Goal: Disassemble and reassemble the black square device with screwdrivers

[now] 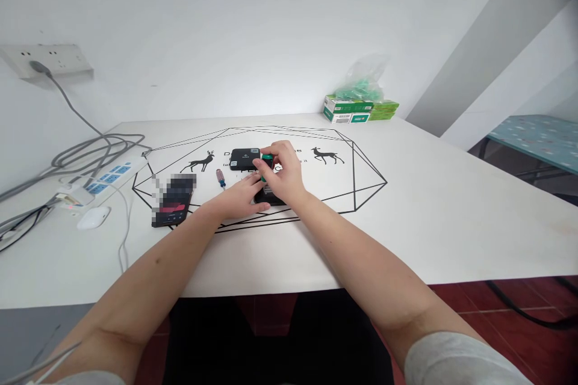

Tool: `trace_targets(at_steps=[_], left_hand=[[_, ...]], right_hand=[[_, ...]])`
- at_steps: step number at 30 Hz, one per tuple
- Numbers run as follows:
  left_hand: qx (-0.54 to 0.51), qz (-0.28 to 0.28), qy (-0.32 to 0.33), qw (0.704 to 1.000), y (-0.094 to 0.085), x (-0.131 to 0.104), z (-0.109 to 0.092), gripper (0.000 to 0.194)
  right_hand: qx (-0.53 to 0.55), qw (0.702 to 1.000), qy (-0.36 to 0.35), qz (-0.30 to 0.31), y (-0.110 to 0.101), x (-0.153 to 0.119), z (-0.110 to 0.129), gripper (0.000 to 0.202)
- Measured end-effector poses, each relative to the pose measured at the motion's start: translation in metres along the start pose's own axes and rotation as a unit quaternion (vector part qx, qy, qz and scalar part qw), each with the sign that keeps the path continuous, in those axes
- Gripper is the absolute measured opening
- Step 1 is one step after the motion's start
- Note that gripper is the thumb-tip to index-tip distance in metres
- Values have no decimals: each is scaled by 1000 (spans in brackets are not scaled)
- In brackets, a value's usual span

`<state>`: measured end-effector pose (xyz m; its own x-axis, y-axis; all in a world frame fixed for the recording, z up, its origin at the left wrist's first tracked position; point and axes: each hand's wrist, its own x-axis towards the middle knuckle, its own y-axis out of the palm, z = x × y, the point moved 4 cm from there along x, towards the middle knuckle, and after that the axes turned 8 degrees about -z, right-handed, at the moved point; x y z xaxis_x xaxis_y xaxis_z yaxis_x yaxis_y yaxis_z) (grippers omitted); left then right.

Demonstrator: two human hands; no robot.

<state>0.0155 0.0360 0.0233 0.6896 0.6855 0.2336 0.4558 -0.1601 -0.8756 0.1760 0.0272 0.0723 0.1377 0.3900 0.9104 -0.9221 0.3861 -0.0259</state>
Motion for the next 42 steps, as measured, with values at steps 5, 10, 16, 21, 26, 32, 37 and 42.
trace_targets(at_steps=[5, 10, 16, 21, 26, 32, 37, 42], left_hand=[[14, 0, 1, 1000, 1, 2, 3, 74], [39, 9, -9, 999, 1, 2, 4, 68], [38, 4, -11, 999, -1, 2, 0, 63], [31, 10, -19, 999, -3, 3, -3, 66], [29, 16, -25, 999, -1, 2, 0, 70], [11, 4, -12, 1000, -3, 1, -2, 71], [1, 5, 2, 1000, -4, 1, -4, 71], [-8, -12, 18, 1000, -5, 2, -5, 73]], right_hand=[[79, 993, 79, 27, 1, 4, 0, 11], [174, 965, 191, 53, 5, -4, -9, 21], [123, 984, 99, 86, 2, -3, -4, 28], [48, 998, 19, 41, -1, 0, -4, 34], [60, 998, -14, 3, -3, 0, -3, 37], [52, 998, 35, 12, -2, -2, -3, 22], [21, 993, 108, 33, 1, -5, -5, 40], [26, 993, 105, 46, 1, -8, -2, 33]])
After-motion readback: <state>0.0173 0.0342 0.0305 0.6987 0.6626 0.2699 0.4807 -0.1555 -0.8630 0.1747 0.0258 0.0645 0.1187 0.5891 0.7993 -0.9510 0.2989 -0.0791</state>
